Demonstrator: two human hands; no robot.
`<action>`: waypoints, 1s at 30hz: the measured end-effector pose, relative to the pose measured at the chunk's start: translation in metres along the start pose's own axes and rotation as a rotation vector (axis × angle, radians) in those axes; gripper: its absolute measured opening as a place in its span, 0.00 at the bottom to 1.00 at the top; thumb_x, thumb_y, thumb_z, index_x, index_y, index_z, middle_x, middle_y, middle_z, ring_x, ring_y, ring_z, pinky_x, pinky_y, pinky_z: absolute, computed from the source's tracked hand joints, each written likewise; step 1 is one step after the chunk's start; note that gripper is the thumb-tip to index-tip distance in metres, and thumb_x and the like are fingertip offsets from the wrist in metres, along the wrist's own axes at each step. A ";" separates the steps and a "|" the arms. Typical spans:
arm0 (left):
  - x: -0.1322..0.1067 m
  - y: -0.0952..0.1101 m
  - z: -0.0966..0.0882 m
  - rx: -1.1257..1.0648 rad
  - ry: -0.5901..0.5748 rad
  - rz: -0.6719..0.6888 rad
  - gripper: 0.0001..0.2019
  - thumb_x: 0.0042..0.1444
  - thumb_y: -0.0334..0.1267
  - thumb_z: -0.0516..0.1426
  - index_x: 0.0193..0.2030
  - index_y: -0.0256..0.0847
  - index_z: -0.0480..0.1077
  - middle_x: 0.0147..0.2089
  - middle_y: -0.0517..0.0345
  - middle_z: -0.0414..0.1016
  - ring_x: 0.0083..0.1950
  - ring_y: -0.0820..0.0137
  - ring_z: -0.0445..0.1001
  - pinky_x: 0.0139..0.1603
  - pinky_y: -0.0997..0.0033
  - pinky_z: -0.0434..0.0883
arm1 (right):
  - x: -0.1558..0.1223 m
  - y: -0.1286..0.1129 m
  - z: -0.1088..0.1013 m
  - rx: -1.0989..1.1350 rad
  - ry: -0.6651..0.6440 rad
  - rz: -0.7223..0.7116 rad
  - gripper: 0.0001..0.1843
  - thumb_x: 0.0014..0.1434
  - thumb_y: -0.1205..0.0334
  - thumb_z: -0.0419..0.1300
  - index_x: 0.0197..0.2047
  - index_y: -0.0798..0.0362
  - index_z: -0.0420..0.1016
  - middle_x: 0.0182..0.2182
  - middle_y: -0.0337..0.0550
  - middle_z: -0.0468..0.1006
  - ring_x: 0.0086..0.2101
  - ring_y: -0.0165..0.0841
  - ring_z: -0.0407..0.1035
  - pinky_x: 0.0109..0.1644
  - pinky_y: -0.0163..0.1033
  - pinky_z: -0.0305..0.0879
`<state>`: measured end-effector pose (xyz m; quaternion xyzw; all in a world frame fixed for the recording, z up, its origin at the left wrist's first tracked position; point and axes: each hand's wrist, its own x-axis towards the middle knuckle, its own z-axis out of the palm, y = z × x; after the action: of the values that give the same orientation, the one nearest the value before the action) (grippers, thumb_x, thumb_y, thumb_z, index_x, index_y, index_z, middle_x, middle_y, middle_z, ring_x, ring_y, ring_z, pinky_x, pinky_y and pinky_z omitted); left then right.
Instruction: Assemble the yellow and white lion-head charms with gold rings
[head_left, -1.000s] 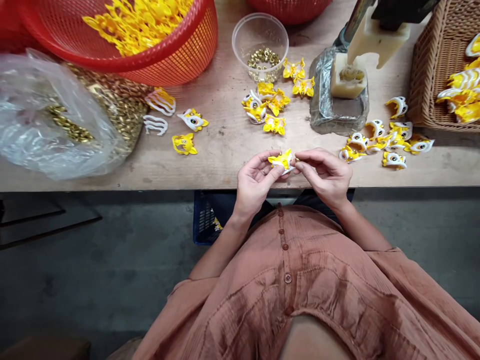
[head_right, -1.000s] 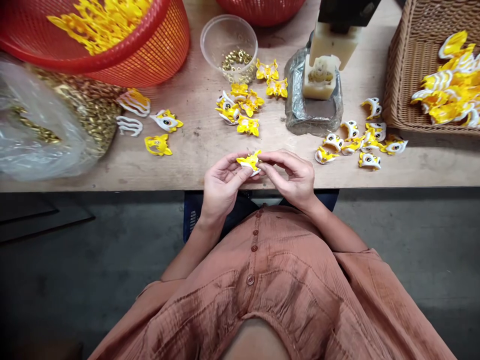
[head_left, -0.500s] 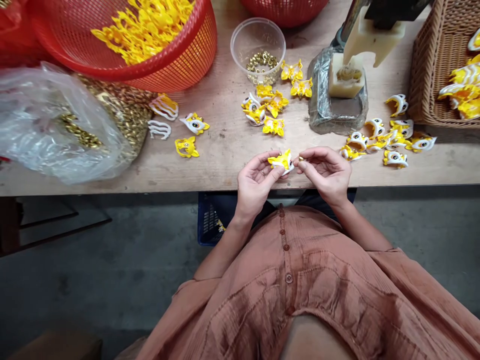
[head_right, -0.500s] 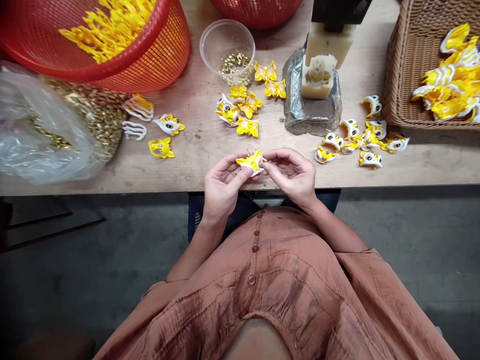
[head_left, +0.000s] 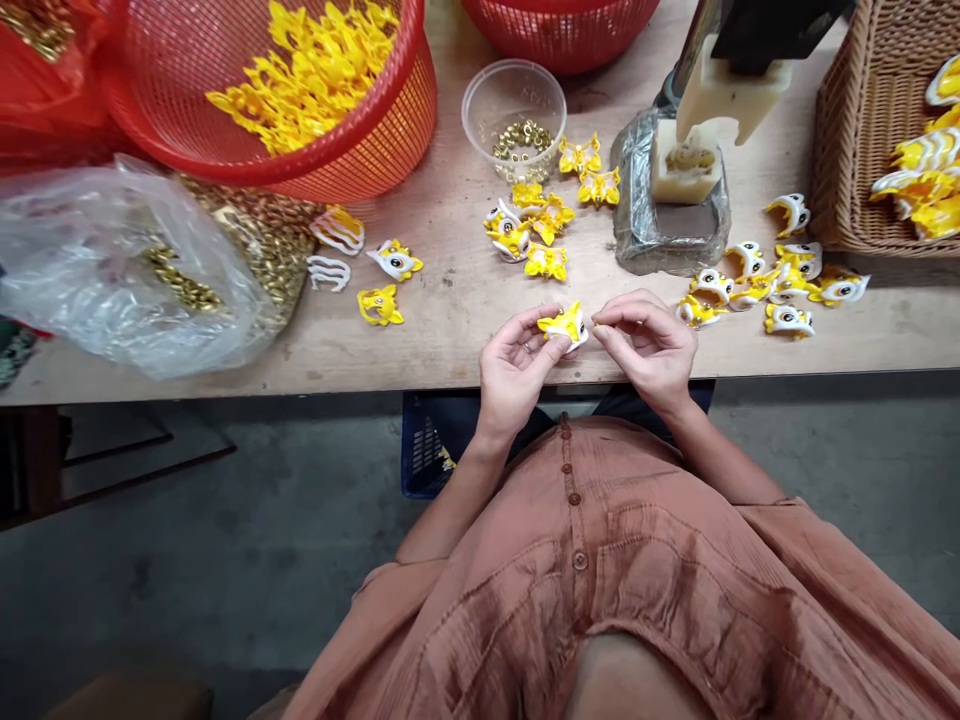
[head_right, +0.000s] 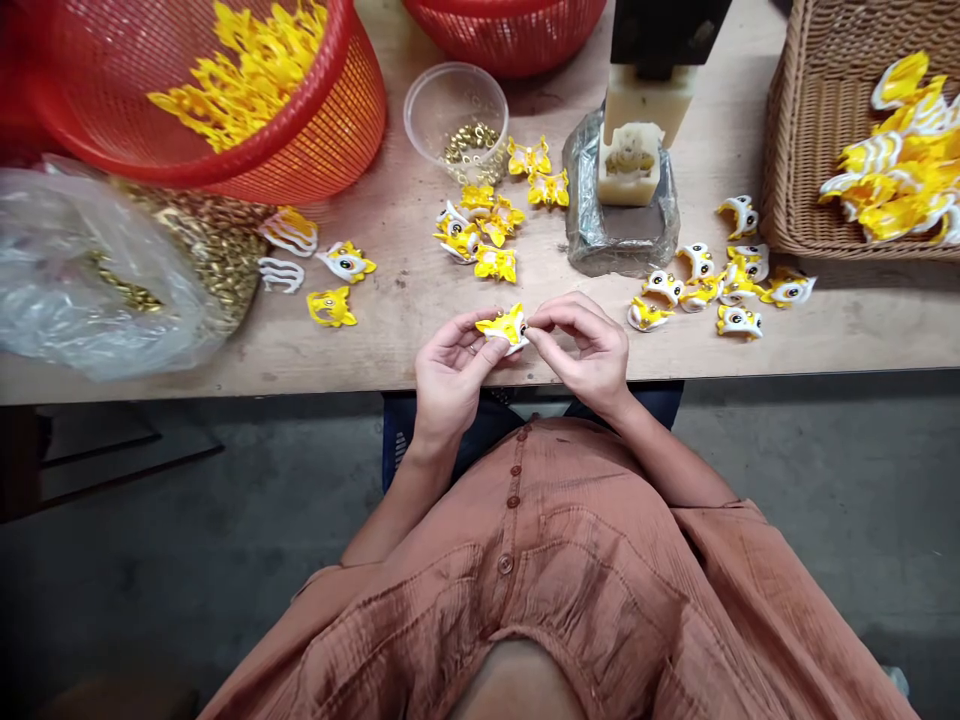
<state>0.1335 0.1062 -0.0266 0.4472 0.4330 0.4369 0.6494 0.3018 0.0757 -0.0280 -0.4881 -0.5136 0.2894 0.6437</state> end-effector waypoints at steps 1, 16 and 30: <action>0.000 0.000 0.001 -0.014 -0.011 -0.005 0.20 0.56 0.41 0.72 0.53 0.40 0.79 0.50 0.51 0.85 0.50 0.64 0.85 0.45 0.70 0.85 | -0.001 0.000 0.001 -0.016 -0.005 -0.030 0.03 0.62 0.66 0.69 0.41 0.48 0.83 0.37 0.41 0.83 0.40 0.34 0.77 0.45 0.43 0.78; -0.005 0.000 0.008 0.038 -0.011 0.081 0.20 0.55 0.42 0.73 0.53 0.41 0.80 0.51 0.50 0.85 0.49 0.66 0.85 0.48 0.69 0.85 | -0.008 0.009 0.004 -0.247 -0.009 -0.182 0.08 0.68 0.62 0.65 0.46 0.43 0.85 0.38 0.42 0.80 0.40 0.36 0.76 0.44 0.46 0.76; -0.006 0.008 0.010 0.014 -0.001 0.083 0.20 0.52 0.40 0.75 0.51 0.41 0.82 0.46 0.53 0.86 0.43 0.69 0.85 0.42 0.72 0.85 | -0.006 0.006 -0.001 -0.302 -0.046 -0.335 0.14 0.66 0.65 0.65 0.52 0.40 0.83 0.39 0.42 0.81 0.41 0.38 0.74 0.46 0.50 0.74</action>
<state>0.1400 0.1001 -0.0159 0.4697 0.4166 0.4602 0.6277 0.3019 0.0720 -0.0361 -0.4801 -0.6395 0.1089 0.5905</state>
